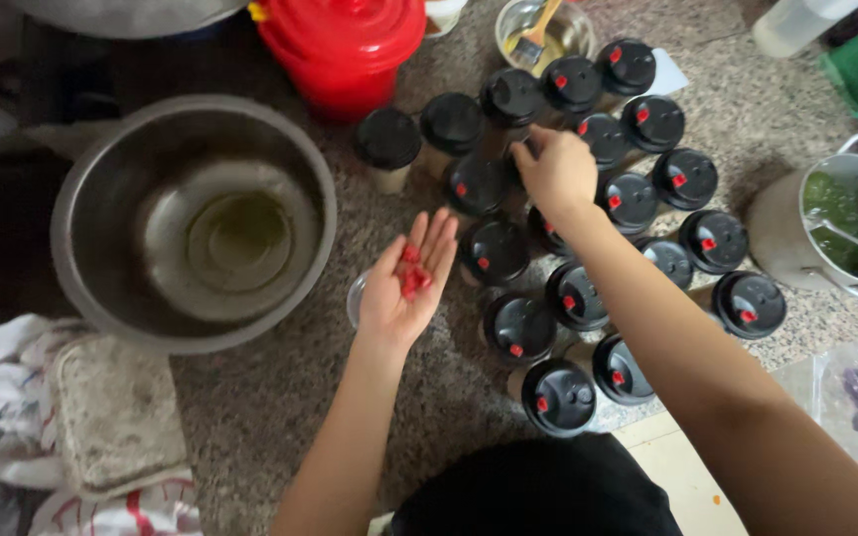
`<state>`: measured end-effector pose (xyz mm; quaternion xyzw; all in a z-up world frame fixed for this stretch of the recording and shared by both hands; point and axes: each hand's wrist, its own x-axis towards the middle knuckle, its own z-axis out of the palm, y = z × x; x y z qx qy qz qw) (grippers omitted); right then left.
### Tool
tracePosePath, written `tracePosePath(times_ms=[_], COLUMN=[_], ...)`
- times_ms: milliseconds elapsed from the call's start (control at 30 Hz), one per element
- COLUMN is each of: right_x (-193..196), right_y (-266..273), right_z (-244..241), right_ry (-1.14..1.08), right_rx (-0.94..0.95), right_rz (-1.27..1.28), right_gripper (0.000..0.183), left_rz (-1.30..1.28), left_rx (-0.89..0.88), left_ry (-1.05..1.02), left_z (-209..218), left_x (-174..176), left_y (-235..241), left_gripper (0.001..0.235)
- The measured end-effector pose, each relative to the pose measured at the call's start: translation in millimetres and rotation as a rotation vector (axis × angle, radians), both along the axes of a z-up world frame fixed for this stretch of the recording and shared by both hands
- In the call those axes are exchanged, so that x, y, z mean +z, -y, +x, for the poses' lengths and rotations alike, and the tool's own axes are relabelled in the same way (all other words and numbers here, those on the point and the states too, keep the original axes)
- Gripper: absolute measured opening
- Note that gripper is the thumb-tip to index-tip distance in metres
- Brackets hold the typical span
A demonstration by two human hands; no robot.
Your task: The person places small red pieces into the openings of multiple black-lidded jars arranged on a countertop. They transfer the pieces from a small plastic cup into their hand and then insert them one by one into each jar.
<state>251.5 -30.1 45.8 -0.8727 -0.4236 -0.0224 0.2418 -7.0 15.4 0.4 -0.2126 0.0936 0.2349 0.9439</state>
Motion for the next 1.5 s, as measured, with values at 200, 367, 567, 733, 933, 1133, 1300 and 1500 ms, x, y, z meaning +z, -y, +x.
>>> tracePosePath(times_ms=[200, 367, 567, 733, 933, 1133, 1300, 1500], right_x=[45.5, 69.1, 67.5, 61.0, 37.4, -31.6, -71.0, -73.1], right_y=[21.2, 40.4, 41.7, 42.7, 31.9, -41.6, -84.4, -107.9], right_z=[-70.0, -120.4, -136.7, -134.4, -103.0, 53.5, 125.4, 117.6], right_ry=[-0.102, -0.276, -0.259, -0.327, -0.449, -0.421, -0.879, -0.511], right_rx=[0.442, 0.741, 0.611, 0.604, 0.403, 0.126, -0.04, -0.076], right_rz=[0.243, 0.151, 0.096, 0.073, 0.118, 0.231, 0.207, 0.056], right_gripper=[0.013, 0.017, 0.018, 0.021, 0.018, 0.022, 0.025, 0.03], left_rz=[0.103, 0.165, 0.169, 0.093, 0.087, 0.016, -0.053, -0.105], left_rx=[0.033, 0.067, 0.075, 0.107, 0.144, 0.175, 0.168, 0.171], left_ry=[0.1, 0.112, 0.036, 0.112, 0.049, 0.027, 0.068, 0.067], left_z=[7.3, 11.1, 13.3, 13.8, 13.8, 13.3, 16.1, 16.3], left_x=[5.4, -1.5, -5.9, -11.9, -9.4, -9.7, -16.0, -10.9], left_y=[-0.6, -2.4, -2.6, -6.6, -15.8, -18.7, -20.3, -22.9], left_gripper=[0.049, 0.051, 0.051, 0.049, 0.045, 0.044, 0.043, 0.045])
